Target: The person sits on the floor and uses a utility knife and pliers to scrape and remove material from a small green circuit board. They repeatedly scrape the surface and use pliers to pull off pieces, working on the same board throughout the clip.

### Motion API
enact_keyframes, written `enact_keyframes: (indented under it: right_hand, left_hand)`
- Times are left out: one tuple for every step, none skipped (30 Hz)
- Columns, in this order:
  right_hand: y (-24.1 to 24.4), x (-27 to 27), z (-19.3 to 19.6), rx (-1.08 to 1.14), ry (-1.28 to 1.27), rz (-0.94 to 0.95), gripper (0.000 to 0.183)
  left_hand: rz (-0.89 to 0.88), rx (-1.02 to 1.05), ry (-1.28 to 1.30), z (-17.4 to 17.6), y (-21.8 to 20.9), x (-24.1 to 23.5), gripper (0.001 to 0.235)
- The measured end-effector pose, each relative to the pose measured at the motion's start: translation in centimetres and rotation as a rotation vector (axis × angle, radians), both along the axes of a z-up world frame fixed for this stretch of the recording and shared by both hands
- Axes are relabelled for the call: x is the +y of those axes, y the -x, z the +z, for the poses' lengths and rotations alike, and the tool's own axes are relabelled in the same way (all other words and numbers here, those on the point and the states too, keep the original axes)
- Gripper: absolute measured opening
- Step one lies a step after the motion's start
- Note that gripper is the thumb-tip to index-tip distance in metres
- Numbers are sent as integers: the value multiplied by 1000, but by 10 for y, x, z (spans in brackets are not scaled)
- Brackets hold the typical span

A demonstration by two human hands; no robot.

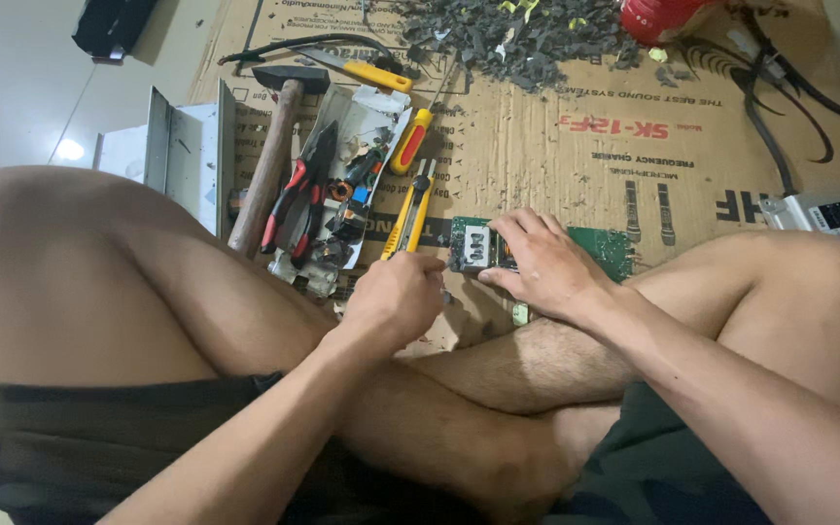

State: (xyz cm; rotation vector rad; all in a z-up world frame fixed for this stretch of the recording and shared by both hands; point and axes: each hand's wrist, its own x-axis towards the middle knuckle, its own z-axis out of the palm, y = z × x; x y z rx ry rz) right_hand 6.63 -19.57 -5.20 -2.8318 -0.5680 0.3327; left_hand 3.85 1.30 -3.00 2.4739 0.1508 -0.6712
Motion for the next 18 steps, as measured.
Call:
enact_keyframes:
  right_hand:
    - [0,0,1,0,-1,0,59]
    - [0,0,2,0,-8,5,60]
    - [0,-1,3,0,-13,8,60]
    - [-1,0,1,-1,-12,8,60]
    - [-1,-1,-1,-10,-7,8,62]
    - [-2,-3,-3,-18,-2,7,63]
    - [-1,-3,1,-20,-2,-2,63]
    - [0,-3,4,-2,-22,-9,61]
    - [2,-1,7,18,-43,-9,59]
    - [2,-4,3,19,-45,-11,59]
    - [1,-6,0,7,-44,5,59]
    - [-1,-7,-2,-5,-42,20,60]
    - [0,-7,0,-7,-43,27,60]
    - [1,-7,2,-5,-51,31,60]
    - [1,-8,4,-4,-60,30,60]
    - [-1,-10,1,-7,-61,32,60]
    - [-1,-11,-3,1,-58,29,61]
    - [-2,-12,-6,10,-54,26,62]
  left_hand:
    - [0,0,-1,16,9,-6,34]
    - [-136,-49,-124,31,19,-12,30]
    - [-274,-99,-245,46,28,-19,26]
    - [-274,-100,-244,40,26,-15,26]
    - [-304,-119,-230,33,24,-13,25]
    - [-335,-138,-215,26,21,-10,25]
    - [-344,-140,-216,34,19,-7,25]
    - [-305,-91,-180,42,17,-4,28]
    - [-260,-38,-145,50,16,0,32]
    - [-262,-36,-147,46,14,0,32]
    - [-189,-21,-106,43,11,0,31]
    - [-115,-6,-64,39,8,1,31]
    - [-109,-7,-66,45,9,4,31]
    - [-156,-11,-75,50,9,7,32]
    - [-208,-17,-86,56,9,9,33]
    - [-206,-20,-88,63,8,9,33]
    - [-212,-3,-73,70,8,10,34]
    - [-219,14,-59,76,8,11,35]
